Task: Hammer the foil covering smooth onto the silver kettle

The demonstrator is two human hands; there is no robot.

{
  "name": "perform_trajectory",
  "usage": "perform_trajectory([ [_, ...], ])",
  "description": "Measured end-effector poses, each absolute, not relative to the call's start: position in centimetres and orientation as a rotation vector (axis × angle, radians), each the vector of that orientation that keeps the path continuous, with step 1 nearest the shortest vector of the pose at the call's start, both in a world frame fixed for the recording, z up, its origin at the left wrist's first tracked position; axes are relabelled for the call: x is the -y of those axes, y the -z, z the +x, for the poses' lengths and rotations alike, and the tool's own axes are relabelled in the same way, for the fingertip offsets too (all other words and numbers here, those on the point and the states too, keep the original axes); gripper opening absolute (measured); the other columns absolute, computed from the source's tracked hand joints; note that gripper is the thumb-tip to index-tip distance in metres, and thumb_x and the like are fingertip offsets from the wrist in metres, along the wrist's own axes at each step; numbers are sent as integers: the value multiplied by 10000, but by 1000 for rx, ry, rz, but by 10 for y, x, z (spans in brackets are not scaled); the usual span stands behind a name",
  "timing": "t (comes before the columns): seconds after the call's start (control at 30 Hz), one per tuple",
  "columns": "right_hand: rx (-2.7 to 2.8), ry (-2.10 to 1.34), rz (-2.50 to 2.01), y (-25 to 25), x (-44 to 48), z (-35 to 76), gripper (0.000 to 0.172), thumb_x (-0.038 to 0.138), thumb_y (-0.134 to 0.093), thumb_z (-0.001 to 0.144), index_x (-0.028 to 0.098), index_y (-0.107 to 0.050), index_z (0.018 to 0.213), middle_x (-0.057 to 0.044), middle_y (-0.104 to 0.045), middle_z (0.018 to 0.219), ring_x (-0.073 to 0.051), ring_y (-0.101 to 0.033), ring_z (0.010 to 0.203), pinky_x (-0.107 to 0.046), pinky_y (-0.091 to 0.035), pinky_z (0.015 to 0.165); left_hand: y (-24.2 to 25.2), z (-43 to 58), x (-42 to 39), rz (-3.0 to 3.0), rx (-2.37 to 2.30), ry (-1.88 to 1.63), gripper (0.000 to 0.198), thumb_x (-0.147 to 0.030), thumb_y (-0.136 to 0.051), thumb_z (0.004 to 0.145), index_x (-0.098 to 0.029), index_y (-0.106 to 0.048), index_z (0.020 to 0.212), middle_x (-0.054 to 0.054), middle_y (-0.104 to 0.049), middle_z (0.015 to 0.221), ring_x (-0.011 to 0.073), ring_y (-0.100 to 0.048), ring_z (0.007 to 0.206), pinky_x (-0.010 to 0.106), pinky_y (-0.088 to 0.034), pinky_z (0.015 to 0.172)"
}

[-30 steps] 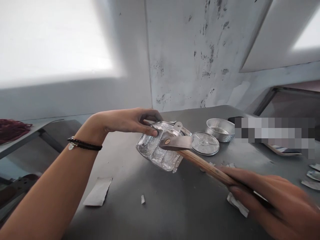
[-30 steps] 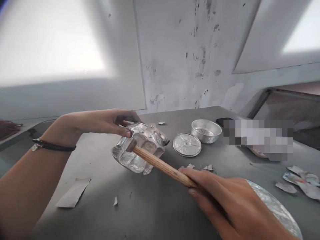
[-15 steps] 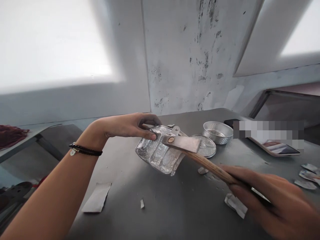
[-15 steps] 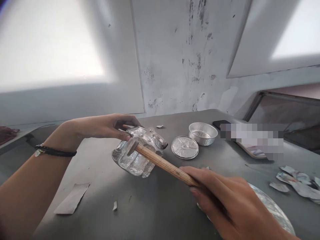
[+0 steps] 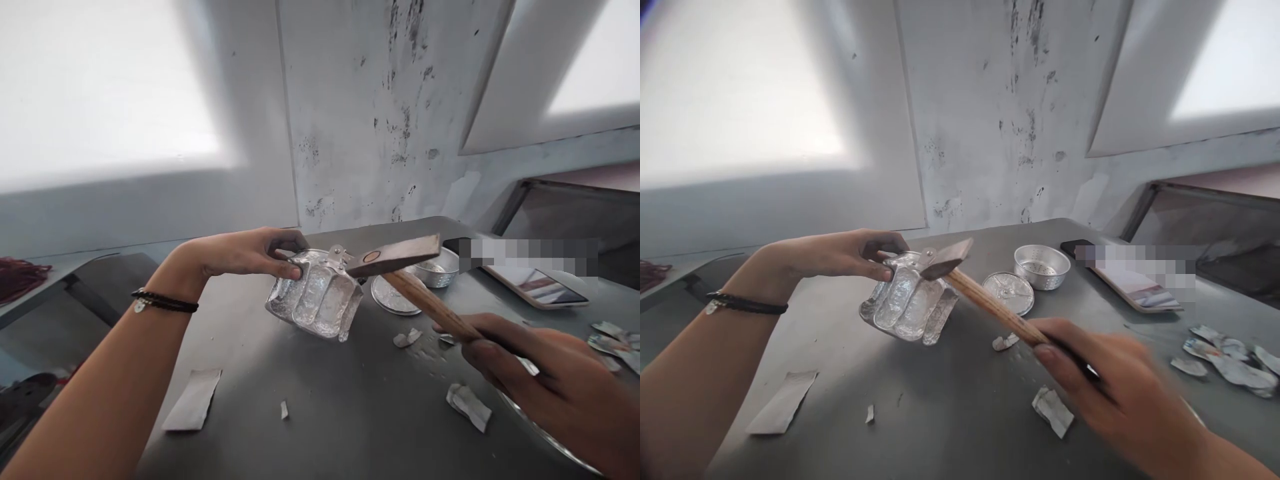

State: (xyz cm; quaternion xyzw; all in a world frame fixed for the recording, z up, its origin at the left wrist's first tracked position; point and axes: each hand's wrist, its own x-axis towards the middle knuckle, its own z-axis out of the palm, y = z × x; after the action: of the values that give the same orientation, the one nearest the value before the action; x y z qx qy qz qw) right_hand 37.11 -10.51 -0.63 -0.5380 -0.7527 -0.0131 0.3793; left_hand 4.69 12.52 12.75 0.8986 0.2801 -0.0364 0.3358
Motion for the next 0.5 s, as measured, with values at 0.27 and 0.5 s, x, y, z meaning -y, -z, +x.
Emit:
perform_trajectory([
  [0.27, 2021, 59, -1265, 20, 104, 361, 172, 370, -595, 1085, 287, -735, 1143, 37, -800, 838, -147, -748, 616, -235, -572, 565, -128, 43, -126, 2319, -723, 96, 493, -598, -778, 952, -270, -654, 1299, 54, -710, 1297, 264, -646, 1144, 321, -508, 919],
  [0.5, 2002, 245, -1244, 4, 104, 364, 173, 388, -551, 1112, 295, -692, 1073, 114, -641, 593, -93, -603, 403, -209, -451, 432, -128, 43, -127, 2319, -727, 104, 546, -629, -767, 937, -269, -646, 1330, 71, -688, 1331, 269, -630, 1152, 333, -498, 949],
])
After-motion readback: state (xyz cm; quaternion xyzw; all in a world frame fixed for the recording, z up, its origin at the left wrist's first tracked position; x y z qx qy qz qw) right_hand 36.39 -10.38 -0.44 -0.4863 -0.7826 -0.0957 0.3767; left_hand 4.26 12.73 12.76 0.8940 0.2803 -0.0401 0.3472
